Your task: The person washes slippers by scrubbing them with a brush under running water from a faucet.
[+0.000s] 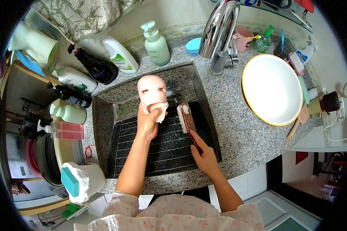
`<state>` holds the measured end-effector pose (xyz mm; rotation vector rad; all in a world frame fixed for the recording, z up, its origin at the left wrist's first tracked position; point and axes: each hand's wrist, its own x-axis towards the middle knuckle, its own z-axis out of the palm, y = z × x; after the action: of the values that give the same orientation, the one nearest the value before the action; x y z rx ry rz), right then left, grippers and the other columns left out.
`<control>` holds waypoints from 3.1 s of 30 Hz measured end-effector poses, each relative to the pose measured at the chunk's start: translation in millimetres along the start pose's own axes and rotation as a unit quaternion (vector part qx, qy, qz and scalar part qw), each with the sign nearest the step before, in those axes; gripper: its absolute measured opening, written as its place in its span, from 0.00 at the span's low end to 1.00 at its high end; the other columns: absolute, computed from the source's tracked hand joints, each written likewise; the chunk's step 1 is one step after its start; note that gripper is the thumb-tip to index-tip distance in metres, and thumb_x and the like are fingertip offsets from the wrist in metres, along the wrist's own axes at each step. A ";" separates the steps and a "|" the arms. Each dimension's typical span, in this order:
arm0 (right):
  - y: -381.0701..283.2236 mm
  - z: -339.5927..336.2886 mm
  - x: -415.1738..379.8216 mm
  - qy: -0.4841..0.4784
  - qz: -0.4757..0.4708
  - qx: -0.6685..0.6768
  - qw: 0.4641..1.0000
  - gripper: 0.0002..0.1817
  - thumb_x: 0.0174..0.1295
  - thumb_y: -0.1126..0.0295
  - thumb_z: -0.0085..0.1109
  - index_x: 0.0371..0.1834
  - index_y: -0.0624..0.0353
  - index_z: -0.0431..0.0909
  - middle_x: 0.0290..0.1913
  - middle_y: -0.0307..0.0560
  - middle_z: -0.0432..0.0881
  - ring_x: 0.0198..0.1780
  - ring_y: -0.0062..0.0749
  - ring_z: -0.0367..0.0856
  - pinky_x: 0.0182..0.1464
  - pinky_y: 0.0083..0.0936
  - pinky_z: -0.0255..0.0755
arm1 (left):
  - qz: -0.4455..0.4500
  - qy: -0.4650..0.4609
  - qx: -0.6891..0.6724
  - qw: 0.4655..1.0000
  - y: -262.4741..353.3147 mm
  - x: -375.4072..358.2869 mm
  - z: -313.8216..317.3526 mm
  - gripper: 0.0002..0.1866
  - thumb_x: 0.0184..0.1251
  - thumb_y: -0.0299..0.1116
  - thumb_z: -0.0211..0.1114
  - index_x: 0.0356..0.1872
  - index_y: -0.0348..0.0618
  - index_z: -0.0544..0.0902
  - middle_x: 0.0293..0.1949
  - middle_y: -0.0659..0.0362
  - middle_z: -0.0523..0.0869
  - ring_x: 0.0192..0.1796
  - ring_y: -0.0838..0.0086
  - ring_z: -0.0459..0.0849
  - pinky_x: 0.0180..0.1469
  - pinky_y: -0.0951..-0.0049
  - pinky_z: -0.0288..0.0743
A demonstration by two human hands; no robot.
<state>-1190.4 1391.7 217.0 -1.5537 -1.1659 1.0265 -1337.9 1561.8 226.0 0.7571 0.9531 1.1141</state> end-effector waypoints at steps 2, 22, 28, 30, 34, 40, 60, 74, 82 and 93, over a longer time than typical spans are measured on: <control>0.7 0.2 -0.2 0.000 -0.004 0.006 1.000 0.26 0.63 0.75 0.51 0.66 0.52 0.65 0.52 0.51 0.80 0.46 0.22 0.77 0.47 0.19 0.69 | 0.020 -0.004 0.019 1.000 -5.9 2.6 -4.1 0.32 0.49 0.13 0.55 0.60 0.37 0.61 0.49 0.49 0.76 0.46 0.62 0.81 0.42 0.66 0.83; -7.3 -7.3 0.4 0.045 0.014 0.001 0.999 0.25 0.64 0.76 0.49 0.66 0.52 0.65 0.40 0.38 0.79 0.32 0.15 0.66 0.36 0.15 0.65 | -0.160 -0.105 0.474 0.859 -124.1 14.6 -15.8 0.32 0.54 0.45 0.65 0.53 0.29 0.69 0.46 0.40 0.79 0.44 0.58 0.82 0.47 0.59 0.75; 5.4 -8.8 1.9 0.062 -0.073 -0.035 0.995 0.25 0.64 0.76 0.48 0.66 0.53 0.65 0.48 0.42 0.79 0.36 0.18 0.70 0.40 0.18 0.68 | 0.111 -0.029 0.527 0.842 -82.9 3.5 -38.5 0.14 0.57 0.39 0.63 0.39 0.41 0.84 0.34 0.49 0.84 0.37 0.59 0.82 0.42 0.66 0.74; 6.2 -10.9 0.6 0.046 -0.070 -0.034 0.996 0.25 0.64 0.75 0.49 0.66 0.52 0.65 0.47 0.43 0.80 0.37 0.21 0.73 0.41 0.20 0.68 | 0.140 0.083 0.559 0.813 -52.4 9.1 -70.3 0.12 0.55 0.33 0.61 0.38 0.37 0.80 0.38 0.46 0.81 0.42 0.55 0.80 0.46 0.61 0.74; -4.5 -7.9 3.5 -0.036 -0.002 -0.036 0.999 0.25 0.64 0.74 0.51 0.66 0.49 0.65 0.41 0.49 0.82 0.34 0.22 0.75 0.38 0.20 0.69 | -0.094 0.121 0.615 0.773 -55.8 27.5 -149.1 0.35 0.49 0.47 0.69 0.54 0.32 0.71 0.48 0.42 0.80 0.54 0.52 0.78 0.54 0.63 0.72; 6.7 32.8 15.7 -0.127 -0.034 -0.074 0.989 0.25 0.63 0.70 0.51 0.66 0.43 0.65 0.24 0.55 0.77 0.21 0.23 0.71 0.27 0.25 0.66 | -0.211 -0.059 0.616 0.757 -62.1 35.1 -132.3 0.45 0.40 0.55 0.74 0.49 0.20 0.74 0.45 0.36 0.80 0.49 0.51 0.82 0.49 0.65 0.76; -11.3 87.9 6.7 -0.071 0.001 -0.289 0.955 0.27 0.61 0.67 0.48 0.67 0.44 0.63 0.19 0.59 0.77 0.20 0.53 0.78 0.24 0.50 0.70 | -0.261 0.218 -0.284 0.896 -107.9 49.6 -77.8 0.13 0.68 0.29 0.43 0.45 0.37 0.76 0.38 0.49 0.82 0.38 0.58 0.82 0.41 0.61 0.80; 5.0 87.2 75.4 0.022 -0.012 -0.277 0.960 0.25 0.62 0.65 0.46 0.64 0.46 0.62 0.21 0.60 0.78 0.24 0.59 0.78 0.27 0.52 0.71 | -0.257 0.123 -0.225 0.932 -126.9 39.4 -69.7 0.11 0.69 0.31 0.49 0.47 0.41 0.76 0.38 0.52 0.82 0.37 0.60 0.83 0.38 0.57 0.81; -5.2 84.5 61.6 0.026 -0.006 -0.270 0.962 0.23 0.62 0.65 0.46 0.63 0.45 0.67 0.21 0.62 0.78 0.24 0.58 0.79 0.28 0.52 0.71 | -0.238 0.116 -0.155 0.952 -103.3 22.3 -53.0 0.11 0.68 0.27 0.48 0.45 0.37 0.76 0.34 0.53 0.81 0.35 0.60 0.82 0.37 0.62 0.80; 2.6 61.4 82.2 0.034 0.010 -0.155 0.987 0.25 0.63 0.65 0.46 0.66 0.42 0.63 0.25 0.65 0.77 0.28 0.61 0.78 0.31 0.49 0.72 | -0.295 -0.007 -0.133 0.946 -107.1 26.7 -68.5 0.13 0.68 0.35 0.53 0.51 0.45 0.75 0.39 0.57 0.82 0.36 0.67 0.83 0.33 0.66 0.80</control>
<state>-1231.4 1482.4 192.0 -1.8299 -1.3119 0.8246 -1354.8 1559.8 97.3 0.2255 0.9107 0.6847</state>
